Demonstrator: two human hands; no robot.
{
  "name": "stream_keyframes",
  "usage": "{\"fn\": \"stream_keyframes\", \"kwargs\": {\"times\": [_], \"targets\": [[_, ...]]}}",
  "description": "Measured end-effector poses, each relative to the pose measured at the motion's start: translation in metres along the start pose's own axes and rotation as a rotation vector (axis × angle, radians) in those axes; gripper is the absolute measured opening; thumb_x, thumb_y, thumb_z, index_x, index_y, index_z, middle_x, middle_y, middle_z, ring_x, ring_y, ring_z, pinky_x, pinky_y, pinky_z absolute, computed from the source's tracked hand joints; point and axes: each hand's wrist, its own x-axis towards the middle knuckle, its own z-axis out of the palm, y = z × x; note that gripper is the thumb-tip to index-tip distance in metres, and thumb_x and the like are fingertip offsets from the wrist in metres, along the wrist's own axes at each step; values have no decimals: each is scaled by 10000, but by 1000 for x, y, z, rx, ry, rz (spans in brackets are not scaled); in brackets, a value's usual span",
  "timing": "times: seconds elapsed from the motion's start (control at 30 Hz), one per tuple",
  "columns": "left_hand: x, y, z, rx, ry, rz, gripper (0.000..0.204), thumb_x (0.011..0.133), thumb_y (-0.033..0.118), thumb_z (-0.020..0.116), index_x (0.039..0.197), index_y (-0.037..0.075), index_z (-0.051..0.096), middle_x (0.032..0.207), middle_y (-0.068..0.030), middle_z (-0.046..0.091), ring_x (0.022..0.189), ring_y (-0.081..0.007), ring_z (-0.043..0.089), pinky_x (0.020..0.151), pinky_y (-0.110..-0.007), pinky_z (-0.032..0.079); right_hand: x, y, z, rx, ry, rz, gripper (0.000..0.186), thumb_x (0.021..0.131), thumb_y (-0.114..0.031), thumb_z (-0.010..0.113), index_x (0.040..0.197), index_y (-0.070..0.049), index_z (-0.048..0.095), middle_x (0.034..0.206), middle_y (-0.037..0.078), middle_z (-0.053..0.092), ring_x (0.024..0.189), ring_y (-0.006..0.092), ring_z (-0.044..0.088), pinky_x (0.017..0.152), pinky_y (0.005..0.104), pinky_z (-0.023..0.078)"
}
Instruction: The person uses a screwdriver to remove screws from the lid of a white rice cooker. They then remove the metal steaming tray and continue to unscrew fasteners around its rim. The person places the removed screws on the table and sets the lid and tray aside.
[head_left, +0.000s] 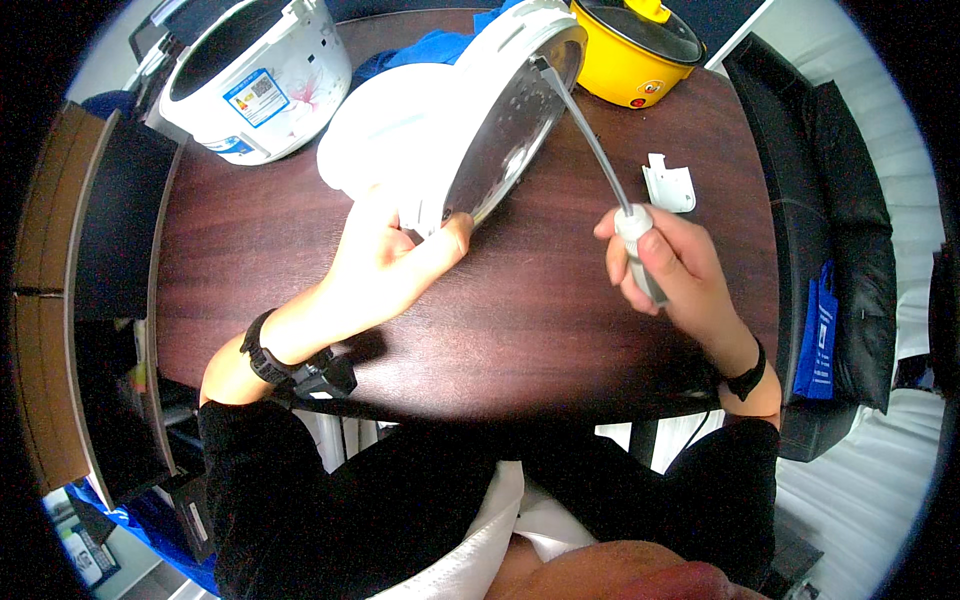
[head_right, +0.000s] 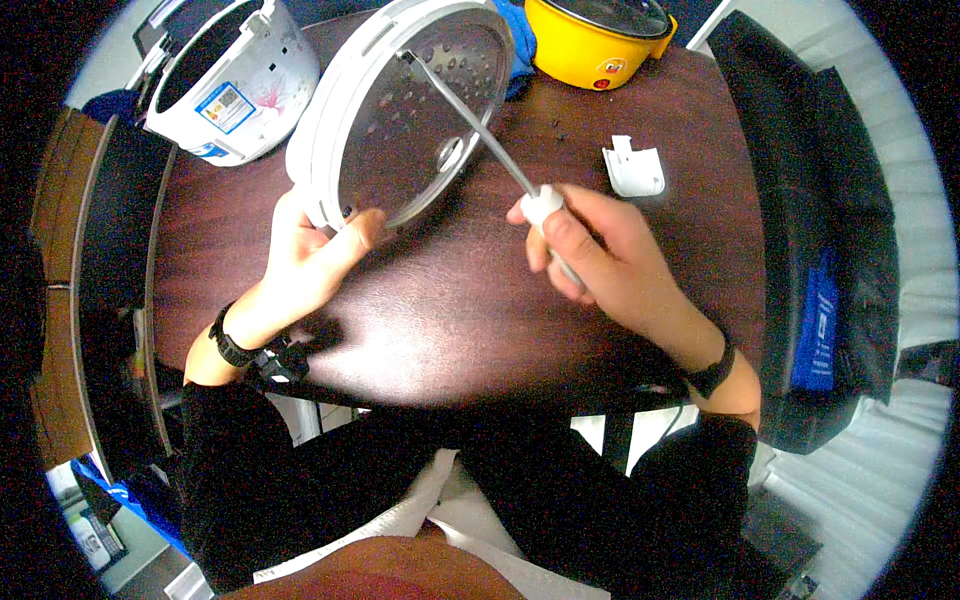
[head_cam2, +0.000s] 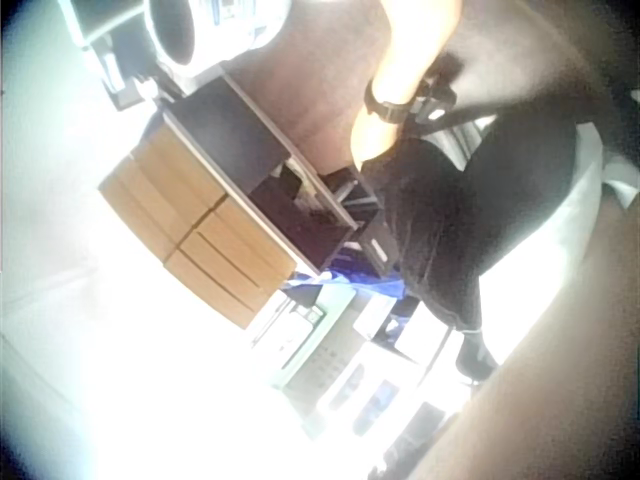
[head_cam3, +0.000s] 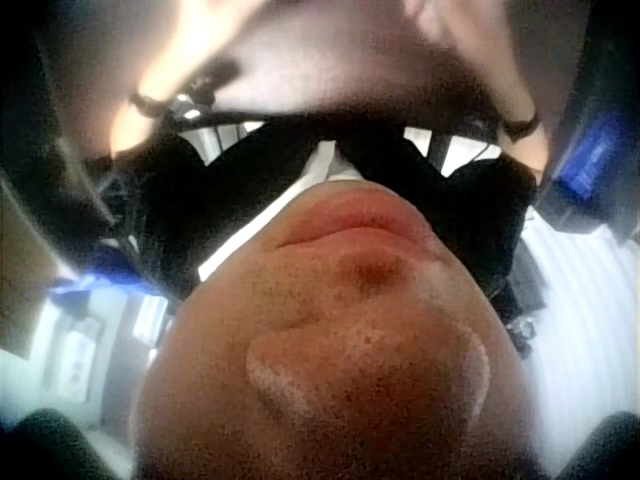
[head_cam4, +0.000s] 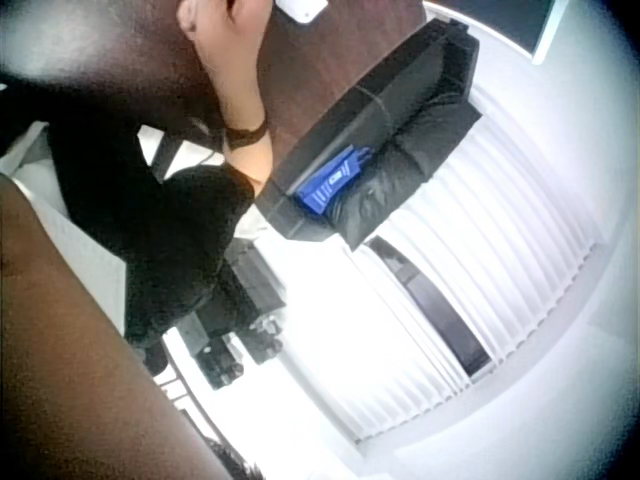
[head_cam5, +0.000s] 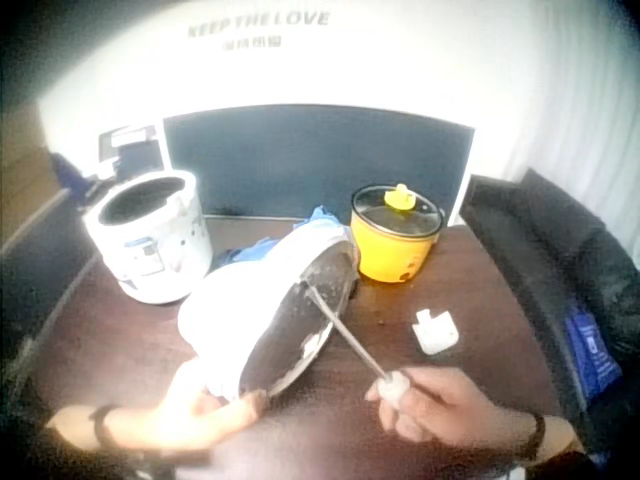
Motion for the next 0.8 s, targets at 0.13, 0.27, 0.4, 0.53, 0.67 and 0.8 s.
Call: {"fn": "stream_keyframes", "kwargs": {"times": [0.13, 0.27, 0.4, 0.53, 0.67, 0.8], "targets": [[2, -4, 0, 8, 27, 36, 291, 791, 37, 568, 1074, -26, 546, 896, -64, 597, 809, -125, 533, 726, -273, 438, 8, 5, -11, -649, 342, -273, 243, 858, -207, 570, 1020, -25, 565, 791, 102, 605, 704, 220, 620, 601, 295, 475], [7, 0, -9, 104, 9, 42, 312, 781, 38, 576, 1083, -31, 542, 909, -64, 597, 803, -124, 536, 728, -268, 442, 9, -19, -19, -1073, 497, -407, 265, 779, -134, 648, 1023, -62, 573, 829, 126, 606, 733, 289, 620, 624, 321, 491], [8, 3, -6, 27, 71, 5, 317, 773, 44, 585, 1079, -33, 544, 916, -47, 591, 797, -120, 532, 722, -264, 442, 8, -18, -25, -953, 419, -359, 230, 818, -149, 616, 1013, -37, 569, 777, 105, 595, 700, 229, 619, 596, 302, 475], [9, 4, -6, -44, 42, -24, 300, 777, 41, 583, 1068, -25, 549, 898, -32, 585, 786, -103, 523, 705, -256, 436, -1, -14, -15, -214, 125, 28, 262, 931, -235, 454, 1026, -11, 550, 696, 27, 550, 531, 76, 506, 461, 203, 374], [7, 0, -5, -60, 48, -15, 262, 781, 39, 582, 1036, -19, 559, 877, -25, 579, 780, -96, 519, 694, -253, 432, -6, -23, -6, 179, -61, 184, 348, 962, -312, 360, 1035, -8, 513, 645, 16, 508, 399, 49, 400, 368, 184, 286], [4, -3, 0, -23, 64, -18, 221, 781, 39, 584, 995, -13, 566, 856, -25, 574, 771, -93, 516, 686, -249, 427, -9, -17, 5, 341, -131, 169, 369, 966, -338, 349, 1009, -3, 498, 633, 19, 507, 407, 55, 407, 381, 184, 293]]}}
